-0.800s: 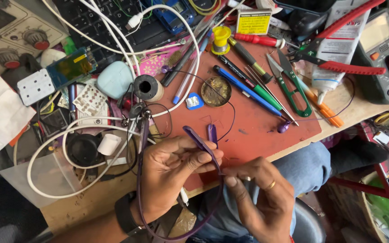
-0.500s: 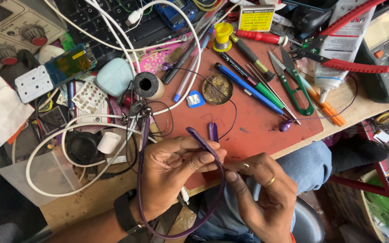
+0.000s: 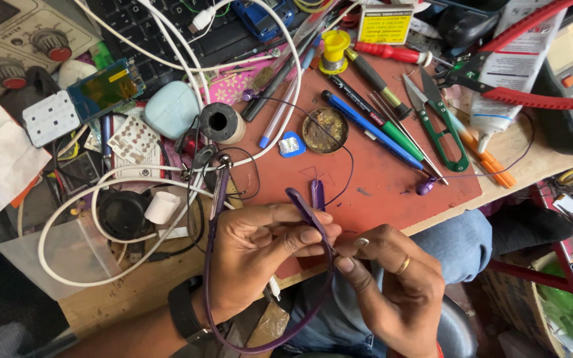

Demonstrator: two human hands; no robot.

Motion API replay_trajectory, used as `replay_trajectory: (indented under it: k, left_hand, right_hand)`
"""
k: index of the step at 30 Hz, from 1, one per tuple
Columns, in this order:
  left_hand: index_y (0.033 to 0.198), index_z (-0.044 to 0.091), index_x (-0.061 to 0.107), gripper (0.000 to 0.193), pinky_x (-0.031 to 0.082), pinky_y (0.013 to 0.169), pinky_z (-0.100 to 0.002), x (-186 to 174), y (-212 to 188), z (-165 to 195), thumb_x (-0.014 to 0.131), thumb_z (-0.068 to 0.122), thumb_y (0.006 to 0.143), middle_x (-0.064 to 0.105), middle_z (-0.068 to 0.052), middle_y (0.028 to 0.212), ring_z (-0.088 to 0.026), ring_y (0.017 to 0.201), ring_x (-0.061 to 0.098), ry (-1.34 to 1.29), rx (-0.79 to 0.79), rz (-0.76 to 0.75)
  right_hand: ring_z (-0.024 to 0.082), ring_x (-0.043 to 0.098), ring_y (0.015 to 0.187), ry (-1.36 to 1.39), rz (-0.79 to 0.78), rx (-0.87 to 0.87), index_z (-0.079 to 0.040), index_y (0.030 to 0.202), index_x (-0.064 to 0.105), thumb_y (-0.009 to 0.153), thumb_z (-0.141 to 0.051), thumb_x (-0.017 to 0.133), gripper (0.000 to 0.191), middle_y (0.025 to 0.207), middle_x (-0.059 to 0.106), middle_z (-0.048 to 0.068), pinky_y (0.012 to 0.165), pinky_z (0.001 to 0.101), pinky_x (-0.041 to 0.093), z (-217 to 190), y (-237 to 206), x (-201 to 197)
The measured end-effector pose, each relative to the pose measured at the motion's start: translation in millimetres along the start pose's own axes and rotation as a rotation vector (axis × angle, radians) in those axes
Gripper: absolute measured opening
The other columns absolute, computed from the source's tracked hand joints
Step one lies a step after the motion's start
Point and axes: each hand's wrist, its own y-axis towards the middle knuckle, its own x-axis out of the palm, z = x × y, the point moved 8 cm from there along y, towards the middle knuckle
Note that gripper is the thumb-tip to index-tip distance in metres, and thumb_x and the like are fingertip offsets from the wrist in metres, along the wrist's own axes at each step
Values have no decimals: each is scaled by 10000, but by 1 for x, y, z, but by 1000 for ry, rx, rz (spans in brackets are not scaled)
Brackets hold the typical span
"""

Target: The person repairs a purple headphone headband at a cluttered workbench. They thread a wire through the band, pull it taut, cut the wire with scissors, crimp and bend the ends with pliers, and use tweezers to position a small component on the band.

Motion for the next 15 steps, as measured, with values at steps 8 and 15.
replay_trajectory:
  k: [8, 15]
  left_hand:
    - [1143, -85, 710, 201, 674, 917, -401, -1, -4, -4, 678, -29, 953, 768, -179, 1078, -239, 1022, 761, -172, -96, -22]
    - [1107, -76, 720, 176, 673, 879, -393, -3, -6, -5, 686, -43, 937, 770, -168, 1073, -224, 999, 759, -170, -148, 17]
  right_hand:
    - [177, 696, 820, 6, 53, 51, 45, 881, 682, 815, 76, 790, 130, 865, 719, 109, 764, 278, 563, 10, -3, 7]
    - [176, 694, 840, 91, 129, 107, 50, 907, 709, 848, 61, 793, 103, 883, 726, 120, 771, 276, 560, 10, -5, 11]
